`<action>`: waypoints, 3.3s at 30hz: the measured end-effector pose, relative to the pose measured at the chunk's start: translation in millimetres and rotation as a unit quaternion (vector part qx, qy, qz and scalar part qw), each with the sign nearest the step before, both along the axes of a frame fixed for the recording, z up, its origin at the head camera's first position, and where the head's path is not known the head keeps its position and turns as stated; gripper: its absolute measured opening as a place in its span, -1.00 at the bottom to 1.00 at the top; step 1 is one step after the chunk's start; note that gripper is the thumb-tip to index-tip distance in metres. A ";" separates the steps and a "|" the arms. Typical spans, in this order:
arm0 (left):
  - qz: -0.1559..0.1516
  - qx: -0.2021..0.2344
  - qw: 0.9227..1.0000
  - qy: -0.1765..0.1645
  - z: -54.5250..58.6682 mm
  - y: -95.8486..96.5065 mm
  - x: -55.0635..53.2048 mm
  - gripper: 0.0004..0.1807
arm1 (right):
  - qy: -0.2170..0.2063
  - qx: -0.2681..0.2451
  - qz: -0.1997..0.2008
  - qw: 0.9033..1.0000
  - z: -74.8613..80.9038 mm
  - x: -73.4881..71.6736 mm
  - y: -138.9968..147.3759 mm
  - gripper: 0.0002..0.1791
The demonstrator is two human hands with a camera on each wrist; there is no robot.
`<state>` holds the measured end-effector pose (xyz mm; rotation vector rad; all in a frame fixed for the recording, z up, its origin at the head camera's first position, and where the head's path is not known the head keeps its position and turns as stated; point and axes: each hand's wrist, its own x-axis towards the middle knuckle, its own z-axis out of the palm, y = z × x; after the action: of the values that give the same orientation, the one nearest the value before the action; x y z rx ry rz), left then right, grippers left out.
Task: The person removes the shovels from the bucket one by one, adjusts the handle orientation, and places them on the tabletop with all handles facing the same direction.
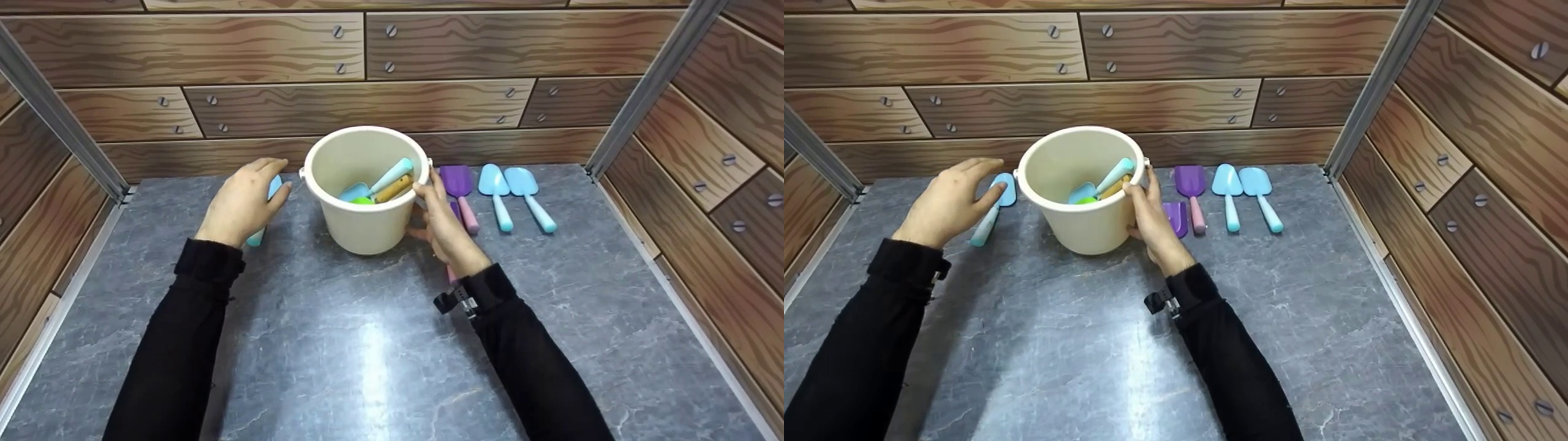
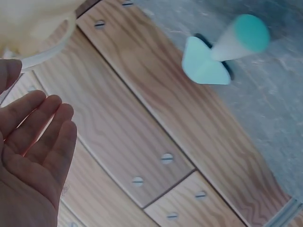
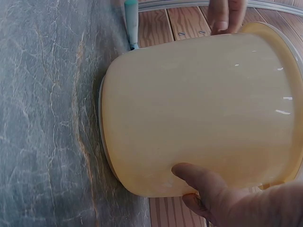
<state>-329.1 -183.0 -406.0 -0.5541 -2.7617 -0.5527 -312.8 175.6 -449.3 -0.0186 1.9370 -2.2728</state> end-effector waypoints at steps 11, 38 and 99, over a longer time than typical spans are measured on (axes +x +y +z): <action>-0.026 0.034 0.998 0.045 21.9 28.3 1.9 -0.43 | 0.004 -0.002 0.000 1.000 -1.2 0.2 0.4 0.06; -0.112 -0.104 0.988 -0.031 64.6 110.5 -5.7 -0.38 | 0.006 0.001 0.006 1.000 -2.6 -0.4 1.5 0.08; -0.180 -0.249 0.934 -0.180 1.0 191.8 -111.6 -0.51 | 0.003 -0.009 0.002 1.000 -1.6 1.5 -0.2 0.03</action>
<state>-440.7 8.8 -405.0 -1.1982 -3.1783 0.0021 -311.3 175.5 -450.8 -0.0313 1.9178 -2.2907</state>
